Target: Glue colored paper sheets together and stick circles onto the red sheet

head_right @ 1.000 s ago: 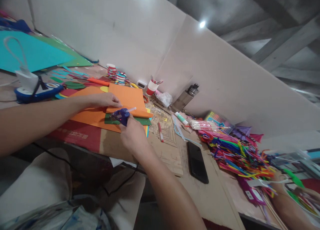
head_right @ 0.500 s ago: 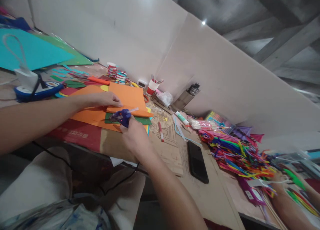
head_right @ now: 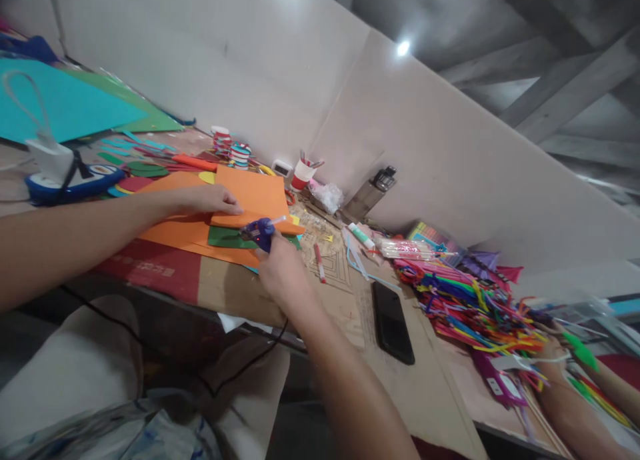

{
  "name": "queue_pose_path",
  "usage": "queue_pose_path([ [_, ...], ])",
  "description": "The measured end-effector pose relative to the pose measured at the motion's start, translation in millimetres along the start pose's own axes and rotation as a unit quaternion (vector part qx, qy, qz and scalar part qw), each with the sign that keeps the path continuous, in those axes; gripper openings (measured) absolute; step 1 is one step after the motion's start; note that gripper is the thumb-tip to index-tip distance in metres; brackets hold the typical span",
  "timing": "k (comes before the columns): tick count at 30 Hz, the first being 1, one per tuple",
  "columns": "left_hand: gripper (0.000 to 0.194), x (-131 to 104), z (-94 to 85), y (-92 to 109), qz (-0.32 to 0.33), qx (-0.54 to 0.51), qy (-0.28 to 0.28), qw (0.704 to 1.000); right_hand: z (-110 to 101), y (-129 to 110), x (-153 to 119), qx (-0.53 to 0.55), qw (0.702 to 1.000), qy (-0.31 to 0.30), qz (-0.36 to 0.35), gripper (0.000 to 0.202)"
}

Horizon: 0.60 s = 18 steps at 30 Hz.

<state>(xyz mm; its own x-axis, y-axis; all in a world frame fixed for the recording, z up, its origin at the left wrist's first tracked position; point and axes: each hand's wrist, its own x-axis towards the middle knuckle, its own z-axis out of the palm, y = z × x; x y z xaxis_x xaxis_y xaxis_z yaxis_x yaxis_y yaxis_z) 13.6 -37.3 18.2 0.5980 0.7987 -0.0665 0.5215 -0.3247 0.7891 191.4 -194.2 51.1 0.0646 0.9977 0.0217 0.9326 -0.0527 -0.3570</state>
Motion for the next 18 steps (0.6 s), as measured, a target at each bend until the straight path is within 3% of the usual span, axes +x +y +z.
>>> queue_pose_path([
  [3, 0.037, -3.7, 0.5, 2.1, 0.000, -0.012, -0.008, 1.000, 6.3, -8.3, -0.5, 0.016, 1.000, -0.011, -0.021, 0.025],
  [6, 0.034, -4.0, 0.1, 1.8, -0.009, -0.017, -0.011, 1.000, 4.2, -2.1, -2.7, 0.015, 1.000, -0.008, -0.019, 0.026],
  [13, 0.036, 5.5, -2.7, -3.8, 0.023, 0.042, -0.002, 0.999, -14.8, 34.2, -3.3, -0.056, 0.994, 0.036, 0.089, 0.026],
  [18, 0.034, 3.6, -2.1, -1.9, 0.014, 0.073, 0.004, 0.997, -6.4, 26.3, -5.0, -0.036, 0.998, 0.025, 0.053, 0.026],
])
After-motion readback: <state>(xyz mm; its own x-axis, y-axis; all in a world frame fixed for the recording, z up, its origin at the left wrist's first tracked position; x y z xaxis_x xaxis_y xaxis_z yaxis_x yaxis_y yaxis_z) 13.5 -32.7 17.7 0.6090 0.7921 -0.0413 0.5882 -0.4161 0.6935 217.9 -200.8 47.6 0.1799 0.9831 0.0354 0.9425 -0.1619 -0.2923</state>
